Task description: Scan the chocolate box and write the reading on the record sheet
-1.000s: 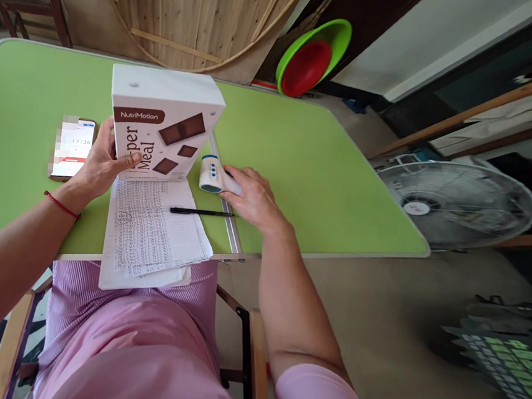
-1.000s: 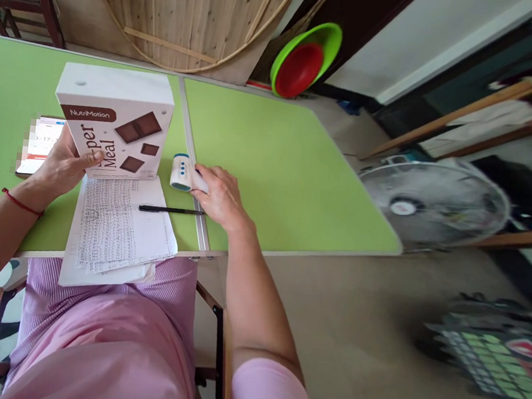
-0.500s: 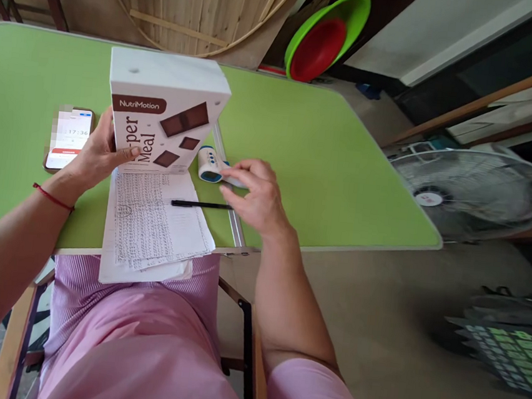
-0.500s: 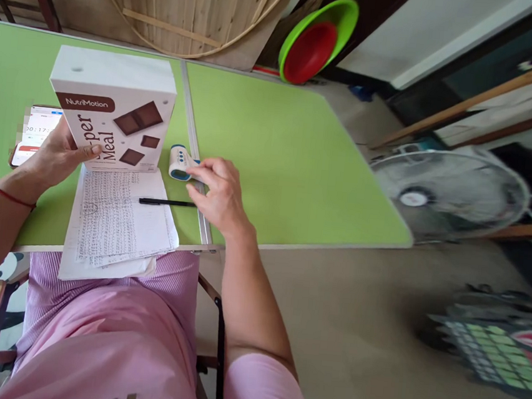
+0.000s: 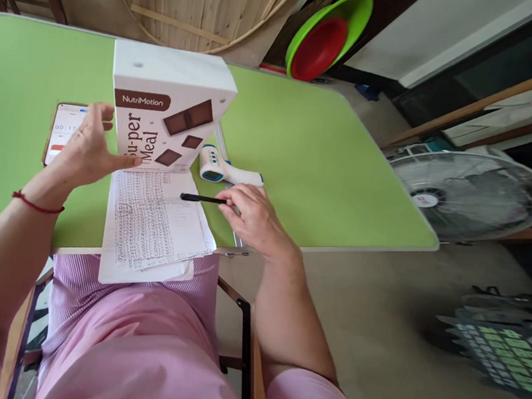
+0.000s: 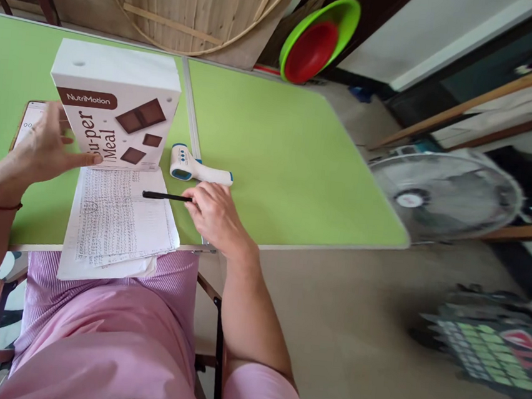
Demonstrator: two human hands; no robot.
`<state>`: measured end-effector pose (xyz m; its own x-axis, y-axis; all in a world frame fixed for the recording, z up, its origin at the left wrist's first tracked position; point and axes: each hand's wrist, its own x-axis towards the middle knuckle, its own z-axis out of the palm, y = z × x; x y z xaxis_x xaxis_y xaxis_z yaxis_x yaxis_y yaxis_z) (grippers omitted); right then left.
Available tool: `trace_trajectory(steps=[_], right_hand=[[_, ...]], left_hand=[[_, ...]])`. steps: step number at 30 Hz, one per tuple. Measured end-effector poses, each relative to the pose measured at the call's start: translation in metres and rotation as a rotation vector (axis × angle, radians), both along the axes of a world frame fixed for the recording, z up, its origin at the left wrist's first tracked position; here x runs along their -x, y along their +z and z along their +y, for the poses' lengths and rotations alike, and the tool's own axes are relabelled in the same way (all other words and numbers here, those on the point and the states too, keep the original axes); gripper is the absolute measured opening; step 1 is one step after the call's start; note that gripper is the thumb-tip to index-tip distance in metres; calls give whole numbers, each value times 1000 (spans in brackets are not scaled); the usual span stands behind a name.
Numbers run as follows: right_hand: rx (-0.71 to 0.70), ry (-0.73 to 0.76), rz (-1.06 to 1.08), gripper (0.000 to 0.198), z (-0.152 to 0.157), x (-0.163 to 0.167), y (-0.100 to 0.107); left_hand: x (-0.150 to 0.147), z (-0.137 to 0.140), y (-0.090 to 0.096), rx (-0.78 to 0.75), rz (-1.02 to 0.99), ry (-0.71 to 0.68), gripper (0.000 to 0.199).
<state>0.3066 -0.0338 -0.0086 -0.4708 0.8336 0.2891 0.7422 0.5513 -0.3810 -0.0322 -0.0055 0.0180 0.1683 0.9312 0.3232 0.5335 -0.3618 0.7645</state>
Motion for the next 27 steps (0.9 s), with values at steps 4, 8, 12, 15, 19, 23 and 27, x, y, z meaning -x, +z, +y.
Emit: trace_trajectory(steps=[4,8,12,15,19,23,27], right_hand=[[-29,-85,441,15,1,10,7],[174,55,846,13,13,36,8],[413,117,826,11,30,63,4],[431,75,774,12,36,76,-5],[314,-12,772,12,31,83,-15],[227,12,718,12,25,86,-17],[226,23,682,10,25,85,-17]], left_hand=[[-6,-23,27,-61,317,309,46],[-18,-33,35,36,302,-46,45],[-31,-33,21,185,472,-356,35],[-38,-34,10,180,678,-375,42],[-42,-36,7,163,903,-338,56],[-44,-36,13,245,959,-333,54],[-45,-35,14,265,982,-318,51]])
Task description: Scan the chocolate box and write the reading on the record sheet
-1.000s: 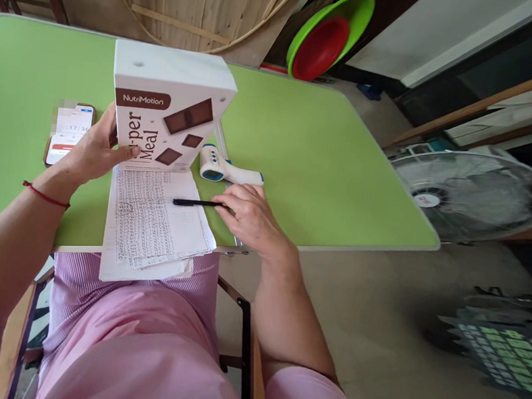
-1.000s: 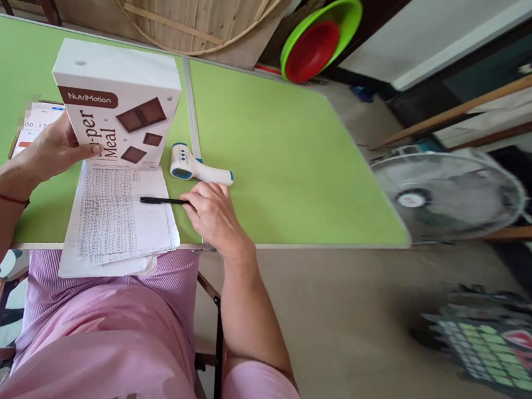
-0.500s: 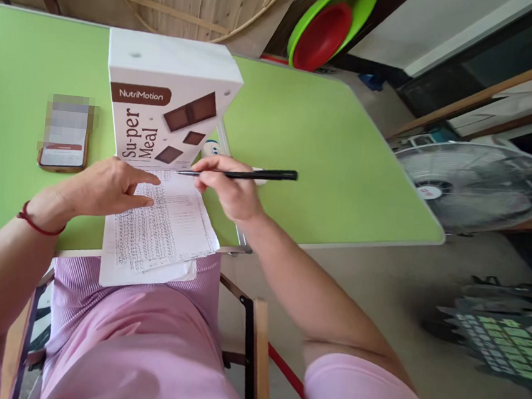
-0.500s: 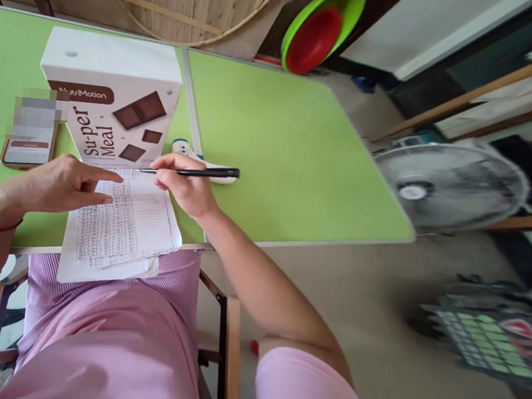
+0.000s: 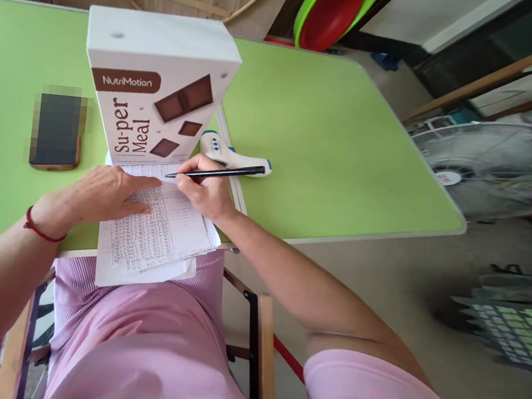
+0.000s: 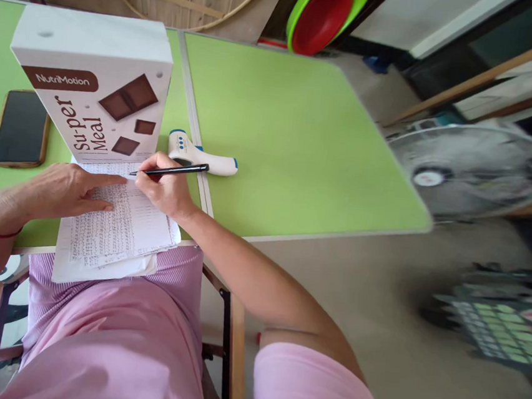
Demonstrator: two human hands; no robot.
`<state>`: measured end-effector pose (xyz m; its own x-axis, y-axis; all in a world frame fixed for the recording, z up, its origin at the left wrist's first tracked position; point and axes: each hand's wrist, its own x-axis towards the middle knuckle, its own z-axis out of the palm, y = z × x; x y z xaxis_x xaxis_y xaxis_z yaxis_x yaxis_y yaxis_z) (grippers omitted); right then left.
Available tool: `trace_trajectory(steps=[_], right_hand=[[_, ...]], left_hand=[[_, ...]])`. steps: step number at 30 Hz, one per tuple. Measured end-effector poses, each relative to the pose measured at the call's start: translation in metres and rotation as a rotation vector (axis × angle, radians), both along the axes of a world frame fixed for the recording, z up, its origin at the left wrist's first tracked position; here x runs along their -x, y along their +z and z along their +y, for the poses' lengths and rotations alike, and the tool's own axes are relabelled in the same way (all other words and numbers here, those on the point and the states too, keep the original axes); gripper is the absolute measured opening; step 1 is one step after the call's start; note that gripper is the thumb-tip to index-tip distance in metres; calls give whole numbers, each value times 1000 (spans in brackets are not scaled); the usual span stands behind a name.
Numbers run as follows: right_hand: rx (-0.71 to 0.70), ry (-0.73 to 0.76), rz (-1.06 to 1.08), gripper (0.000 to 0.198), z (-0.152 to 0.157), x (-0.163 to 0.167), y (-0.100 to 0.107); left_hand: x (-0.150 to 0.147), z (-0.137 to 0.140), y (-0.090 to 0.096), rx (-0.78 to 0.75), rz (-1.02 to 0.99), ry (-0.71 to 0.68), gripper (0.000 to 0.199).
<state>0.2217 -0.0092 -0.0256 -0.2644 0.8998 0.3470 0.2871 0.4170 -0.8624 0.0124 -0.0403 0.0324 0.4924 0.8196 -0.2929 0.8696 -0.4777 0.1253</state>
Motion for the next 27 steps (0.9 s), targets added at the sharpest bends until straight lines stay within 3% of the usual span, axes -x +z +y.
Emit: trace_trajectory(steps=[7,15,27], right_hand=[[-87,18,-18,14,2,-1,-1],[-66,21,-93,17,3,-2,-3],[-112,49,-39,14,3,0,-4]], left_hand=[[4,2,-5,-12,-92,-14,47],[5,4,-6,15,-179,18,47],[4,4,-6,17,-144,35,45]])
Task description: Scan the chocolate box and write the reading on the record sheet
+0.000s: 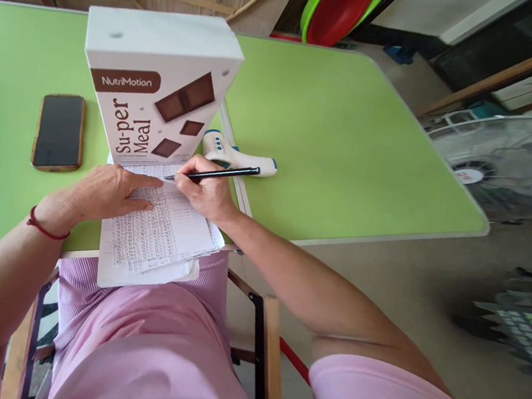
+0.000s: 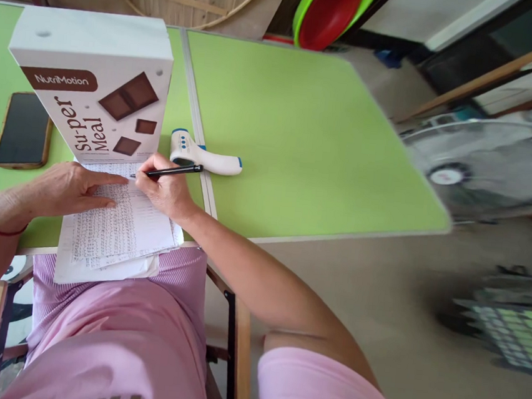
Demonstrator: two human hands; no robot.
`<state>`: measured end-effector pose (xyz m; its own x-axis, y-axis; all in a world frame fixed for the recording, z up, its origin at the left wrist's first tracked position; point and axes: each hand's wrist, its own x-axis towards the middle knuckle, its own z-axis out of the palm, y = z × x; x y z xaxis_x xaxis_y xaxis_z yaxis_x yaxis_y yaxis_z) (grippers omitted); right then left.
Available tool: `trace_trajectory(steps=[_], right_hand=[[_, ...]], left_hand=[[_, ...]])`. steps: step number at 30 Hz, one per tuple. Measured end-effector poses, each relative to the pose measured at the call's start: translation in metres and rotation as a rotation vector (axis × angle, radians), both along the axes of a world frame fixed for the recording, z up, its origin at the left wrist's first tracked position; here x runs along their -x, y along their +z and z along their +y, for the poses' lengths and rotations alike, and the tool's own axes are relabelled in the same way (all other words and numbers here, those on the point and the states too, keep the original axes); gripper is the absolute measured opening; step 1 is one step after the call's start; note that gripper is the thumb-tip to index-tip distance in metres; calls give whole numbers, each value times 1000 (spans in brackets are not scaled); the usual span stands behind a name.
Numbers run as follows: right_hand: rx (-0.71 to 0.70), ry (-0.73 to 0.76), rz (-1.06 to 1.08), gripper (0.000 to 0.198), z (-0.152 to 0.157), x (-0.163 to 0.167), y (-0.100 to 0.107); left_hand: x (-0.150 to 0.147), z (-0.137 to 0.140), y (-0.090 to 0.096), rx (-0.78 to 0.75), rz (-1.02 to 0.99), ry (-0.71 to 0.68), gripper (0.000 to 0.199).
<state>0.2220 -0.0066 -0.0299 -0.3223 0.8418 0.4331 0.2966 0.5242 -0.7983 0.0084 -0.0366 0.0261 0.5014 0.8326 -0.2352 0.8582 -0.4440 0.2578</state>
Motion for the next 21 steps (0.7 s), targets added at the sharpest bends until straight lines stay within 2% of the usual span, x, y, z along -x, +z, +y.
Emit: trace_trajectory(steps=[11,16,21], right_hand=[[-2,-17,-58,14,1,-1,0],[-62,8,7,15,2,-1,-1],[-75,-40,45,13,2,1,-3]], left_hand=[[0,0,0,-11,-5,-19,44],[-1,0,2,19,12,1,47],[-2,0,3,43,16,22,47]])
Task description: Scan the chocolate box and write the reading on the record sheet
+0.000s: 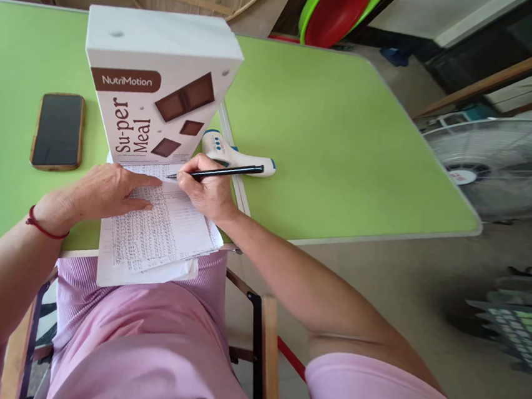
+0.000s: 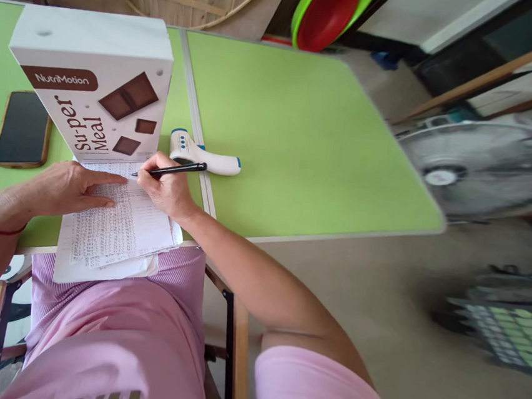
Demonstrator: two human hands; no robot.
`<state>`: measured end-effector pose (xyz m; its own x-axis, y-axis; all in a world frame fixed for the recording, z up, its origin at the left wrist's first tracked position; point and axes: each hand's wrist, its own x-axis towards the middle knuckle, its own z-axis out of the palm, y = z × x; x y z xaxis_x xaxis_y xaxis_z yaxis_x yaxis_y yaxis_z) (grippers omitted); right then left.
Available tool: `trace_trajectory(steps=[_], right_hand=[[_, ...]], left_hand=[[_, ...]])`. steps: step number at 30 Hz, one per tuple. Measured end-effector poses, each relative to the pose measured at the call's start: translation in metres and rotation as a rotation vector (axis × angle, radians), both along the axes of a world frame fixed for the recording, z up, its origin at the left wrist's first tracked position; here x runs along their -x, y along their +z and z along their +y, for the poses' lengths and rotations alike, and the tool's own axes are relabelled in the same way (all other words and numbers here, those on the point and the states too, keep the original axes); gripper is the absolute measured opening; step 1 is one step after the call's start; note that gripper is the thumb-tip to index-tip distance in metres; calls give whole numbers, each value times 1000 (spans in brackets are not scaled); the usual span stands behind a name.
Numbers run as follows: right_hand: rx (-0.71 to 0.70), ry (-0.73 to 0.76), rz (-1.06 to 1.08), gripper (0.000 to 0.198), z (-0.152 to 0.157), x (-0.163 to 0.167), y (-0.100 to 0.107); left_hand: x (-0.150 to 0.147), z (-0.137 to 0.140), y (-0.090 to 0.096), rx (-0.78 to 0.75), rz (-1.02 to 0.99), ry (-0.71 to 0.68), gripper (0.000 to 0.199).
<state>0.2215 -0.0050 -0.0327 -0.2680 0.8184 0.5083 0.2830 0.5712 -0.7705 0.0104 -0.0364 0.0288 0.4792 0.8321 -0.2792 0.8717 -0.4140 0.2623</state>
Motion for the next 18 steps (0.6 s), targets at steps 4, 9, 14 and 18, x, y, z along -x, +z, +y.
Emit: trace_trajectory(steps=[4,9,14,18], right_hand=[[-5,-11,-9,14,0,1,0],[6,13,-28,13,0,0,1],[21,27,-39,15,0,-1,2],[1,55,-24,15,1,-1,3]], left_hand=[[0,0,-1,-3,-8,-9,47],[-1,0,1,10,4,1,47],[-2,0,1,7,-14,6,47],[-2,0,2,5,-9,19,46]])
